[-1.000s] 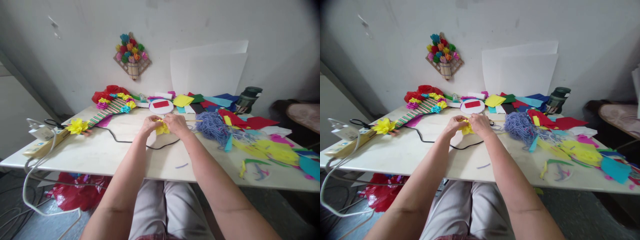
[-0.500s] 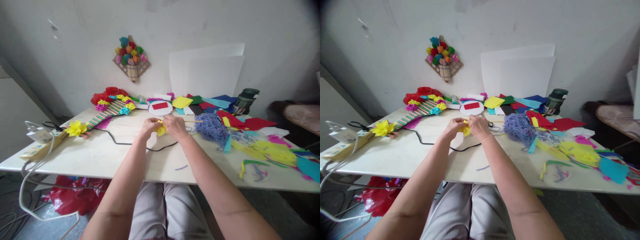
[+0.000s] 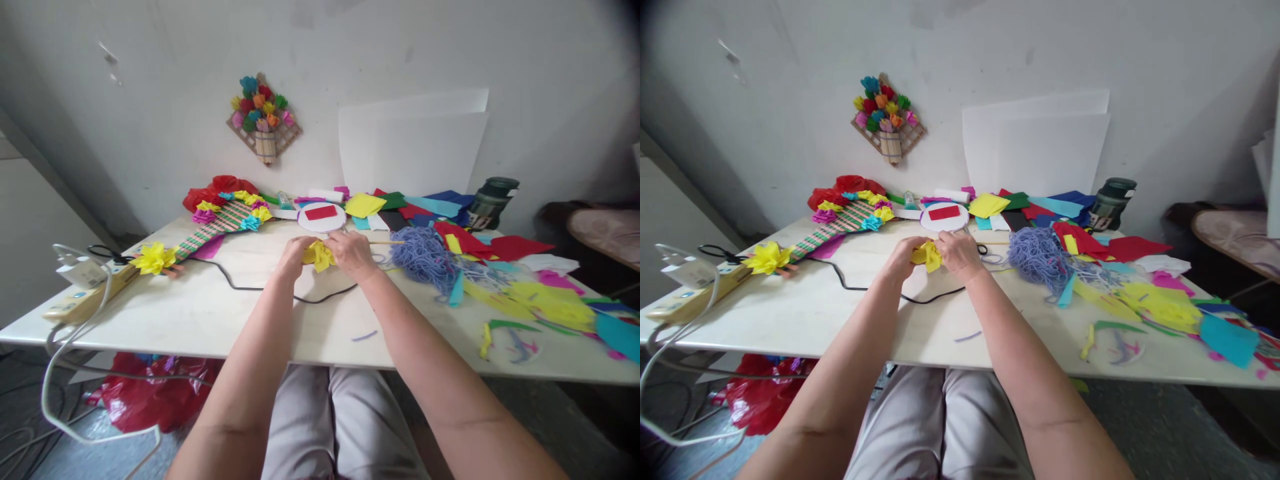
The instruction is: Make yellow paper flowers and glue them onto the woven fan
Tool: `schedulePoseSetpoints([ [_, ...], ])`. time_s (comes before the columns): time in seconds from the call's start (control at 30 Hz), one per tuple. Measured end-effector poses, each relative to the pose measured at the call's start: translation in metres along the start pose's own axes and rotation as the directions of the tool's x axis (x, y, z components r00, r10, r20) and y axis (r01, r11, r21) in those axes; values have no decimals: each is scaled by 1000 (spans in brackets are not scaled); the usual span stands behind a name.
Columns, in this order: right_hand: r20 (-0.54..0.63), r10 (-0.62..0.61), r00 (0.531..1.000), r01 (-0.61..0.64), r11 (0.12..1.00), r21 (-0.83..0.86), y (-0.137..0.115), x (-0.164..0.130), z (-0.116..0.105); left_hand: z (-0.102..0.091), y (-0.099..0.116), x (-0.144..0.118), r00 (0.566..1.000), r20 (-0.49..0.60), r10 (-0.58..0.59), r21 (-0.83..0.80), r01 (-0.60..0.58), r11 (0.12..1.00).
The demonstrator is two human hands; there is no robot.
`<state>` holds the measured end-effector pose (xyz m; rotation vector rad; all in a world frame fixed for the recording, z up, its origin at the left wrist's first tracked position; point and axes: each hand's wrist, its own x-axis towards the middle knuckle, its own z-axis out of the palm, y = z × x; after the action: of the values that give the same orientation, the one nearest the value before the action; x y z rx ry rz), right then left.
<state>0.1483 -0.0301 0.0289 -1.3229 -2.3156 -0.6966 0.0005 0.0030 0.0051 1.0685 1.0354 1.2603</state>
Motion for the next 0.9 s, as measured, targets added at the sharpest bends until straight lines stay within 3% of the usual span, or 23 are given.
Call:
schedulePoseSetpoints([
  [0.07,10,12,1000,-12,1000,14,1,-1,-1,0,-1,1,1000,-18,12,2,-12,1000],
  [0.23,43,71,997,-75,990,117,2,-3,-3,-2,0,0,990,121,68,-4,-68,998],
  [0.43,22,162,987,-161,944,289,9,-3,3,-6,-3,3,971,201,130,12,-135,991],
  [0.73,134,302,944,-330,860,390,24,-1,10,-5,-7,9,944,164,285,331,-325,886],
  [0.9,89,278,956,-288,855,430,27,-2,8,-6,-8,10,930,182,320,352,-366,862],
])
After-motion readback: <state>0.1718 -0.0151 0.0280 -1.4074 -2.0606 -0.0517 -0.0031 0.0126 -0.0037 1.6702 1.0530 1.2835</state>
